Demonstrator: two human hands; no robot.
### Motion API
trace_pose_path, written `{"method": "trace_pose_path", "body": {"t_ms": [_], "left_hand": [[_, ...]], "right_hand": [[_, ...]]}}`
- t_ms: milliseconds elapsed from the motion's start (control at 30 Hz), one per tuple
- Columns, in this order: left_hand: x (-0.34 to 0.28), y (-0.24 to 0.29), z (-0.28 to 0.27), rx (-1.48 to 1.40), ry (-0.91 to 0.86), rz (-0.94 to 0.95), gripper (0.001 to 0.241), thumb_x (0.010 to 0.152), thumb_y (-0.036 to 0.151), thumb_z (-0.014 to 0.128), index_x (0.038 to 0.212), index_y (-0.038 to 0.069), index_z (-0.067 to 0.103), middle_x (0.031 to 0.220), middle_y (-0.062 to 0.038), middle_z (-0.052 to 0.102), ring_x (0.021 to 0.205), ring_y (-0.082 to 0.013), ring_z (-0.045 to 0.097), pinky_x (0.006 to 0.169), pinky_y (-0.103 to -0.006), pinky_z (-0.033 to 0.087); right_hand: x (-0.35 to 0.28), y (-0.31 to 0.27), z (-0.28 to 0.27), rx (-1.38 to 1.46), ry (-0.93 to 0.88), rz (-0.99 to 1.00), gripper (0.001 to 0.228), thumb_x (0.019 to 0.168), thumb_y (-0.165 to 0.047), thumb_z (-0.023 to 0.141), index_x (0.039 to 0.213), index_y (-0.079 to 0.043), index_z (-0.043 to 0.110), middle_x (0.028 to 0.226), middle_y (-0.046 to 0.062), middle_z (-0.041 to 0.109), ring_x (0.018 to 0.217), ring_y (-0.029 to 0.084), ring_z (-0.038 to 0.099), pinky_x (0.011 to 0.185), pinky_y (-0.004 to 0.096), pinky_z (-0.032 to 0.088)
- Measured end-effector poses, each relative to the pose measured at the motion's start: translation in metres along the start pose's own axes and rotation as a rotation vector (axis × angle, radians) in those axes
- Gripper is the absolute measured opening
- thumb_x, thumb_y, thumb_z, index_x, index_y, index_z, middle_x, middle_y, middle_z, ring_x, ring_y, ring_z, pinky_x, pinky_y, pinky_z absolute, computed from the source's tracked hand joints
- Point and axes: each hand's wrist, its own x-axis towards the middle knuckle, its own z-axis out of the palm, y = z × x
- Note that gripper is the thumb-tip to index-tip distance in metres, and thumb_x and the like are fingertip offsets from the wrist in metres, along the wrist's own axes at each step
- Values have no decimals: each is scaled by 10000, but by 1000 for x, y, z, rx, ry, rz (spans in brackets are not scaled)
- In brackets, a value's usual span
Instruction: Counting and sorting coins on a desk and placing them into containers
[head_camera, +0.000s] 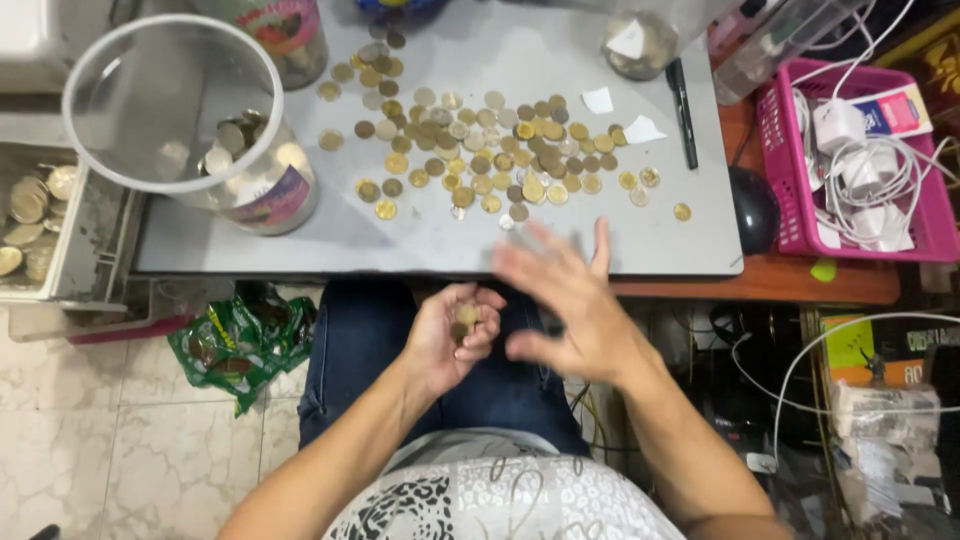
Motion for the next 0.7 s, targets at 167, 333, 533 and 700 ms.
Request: {"method": "trace_pose_path", "body": {"t_ms": [167,333,533,700], "left_hand": [[0,3,-4,4,6,3,357,992,334,513,1041,13,661,698,-158,638,434,-85,377,317,-122,235],[-14,7,5,-14,4,-47,401,990,364,504,1014,2,675,765,-176,688,436,-72,376,310,-116,223],[-5,8,-10,-34,-10,23,377,999,332,509,1071,5,683,760,-166,689,432,-78,379,313,-116,236],[-3,9,-17,18,-29,22,461,981,360,478,1091,-25,707,842,-200,720,456,-68,407,312,-108,256]], "right_hand": [[-1,0,0,-241,120,73,743,890,-737,567,1403,-200,595,1434,18,611,1461,354,394,1138,722,-147],[-1,-14,11,21,59,27,697,804,-724,662,1306,-239,675,1318,-39,695,1387,307,508,1169,695,-140],[30,-5,11,-299,230,100,575,905,-592,714,1283,-161,683,1303,29,696,1414,341,479,1143,721,-137],[34,-15,21,-254,125,75,728,832,-633,747,1346,-130,637,1439,59,614,1473,395,373,1101,782,-143]]}}
